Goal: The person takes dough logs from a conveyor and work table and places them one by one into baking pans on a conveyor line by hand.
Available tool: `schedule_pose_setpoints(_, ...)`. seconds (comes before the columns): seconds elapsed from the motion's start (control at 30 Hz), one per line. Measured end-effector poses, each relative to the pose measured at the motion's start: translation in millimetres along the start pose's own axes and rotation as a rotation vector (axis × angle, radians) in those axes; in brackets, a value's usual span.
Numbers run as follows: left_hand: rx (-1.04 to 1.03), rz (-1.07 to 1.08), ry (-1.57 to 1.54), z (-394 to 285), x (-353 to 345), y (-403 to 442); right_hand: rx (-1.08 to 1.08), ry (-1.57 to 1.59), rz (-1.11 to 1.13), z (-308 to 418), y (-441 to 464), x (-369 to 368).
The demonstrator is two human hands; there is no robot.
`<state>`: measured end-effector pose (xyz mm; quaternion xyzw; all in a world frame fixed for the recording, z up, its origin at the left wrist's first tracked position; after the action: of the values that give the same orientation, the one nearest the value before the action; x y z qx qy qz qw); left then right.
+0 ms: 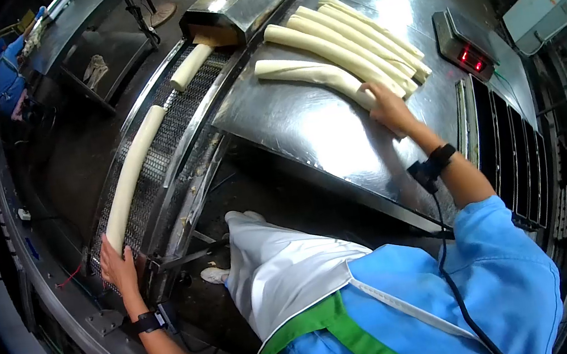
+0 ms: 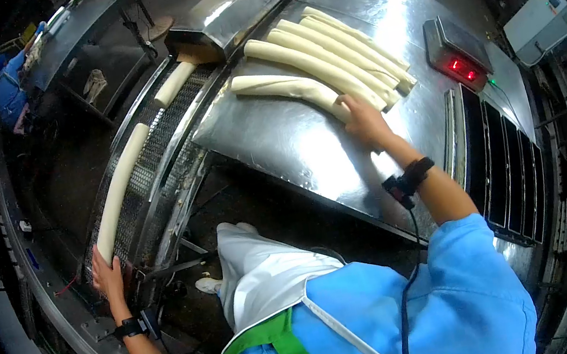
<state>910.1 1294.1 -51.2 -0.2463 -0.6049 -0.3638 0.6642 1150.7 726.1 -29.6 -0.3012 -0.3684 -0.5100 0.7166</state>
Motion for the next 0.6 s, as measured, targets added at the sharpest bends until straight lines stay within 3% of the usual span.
schedule_pose_setpoints(0.03, 0.04, 0.024, 0.043, 3, 4, -3, 0.143, 0.191, 0.081, -7, 3, 11)
schedule_pose_setpoints(0.1, 0.059, 0.037, 0.038, 8, 6, -2, -0.194, 0.789, 0.386, -11, -3, 28)
schedule_pose_setpoints(0.13, 0.061, 0.055, 0.042, 15, 3, 0, -0.376, 0.664, 0.453, -24, -4, 34)
schedule_pose_setpoints(0.17, 0.062, 0.075, 0.047, 19, 4, 1, -0.376, 0.663, 0.453, -28, -2, 38)
schedule_pose_setpoints(0.23, 0.084, 0.107, 0.055, 24, 8, 3, -0.351, -0.405, 0.461, -34, 4, 44)
schedule_pose_setpoints(0.27, 0.106, 0.14, 0.064, 25, 10, 3, -0.351, -0.408, 0.46, -29, -1, 41)
schedule_pose_setpoints(0.37, 0.061, 0.101, 0.036, 44, -6, 9, 0.04, -0.252, -0.106, 12, -18, 20)
schedule_pose_setpoints(0.5, -0.001, 0.111, 0.008, 37, 12, 10, 0.169, -0.394, -0.178, 25, 12, -18)
schedule_pose_setpoints(0.6, -0.016, 0.109, 0.004, 38, 20, 10, 0.141, -0.118, -0.193, 19, 39, -26)
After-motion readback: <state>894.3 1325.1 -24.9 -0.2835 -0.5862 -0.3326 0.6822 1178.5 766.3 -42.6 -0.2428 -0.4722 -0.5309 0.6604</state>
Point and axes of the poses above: each hand's wrist, its own y-axis towards the middle knuckle, its own x-axis out of the back of the hand, z = x × y, the point moved 1 cm from there along y, towards the middle knuckle, and after that the axes turned 8 degrees about y, right-handed, at the moved point
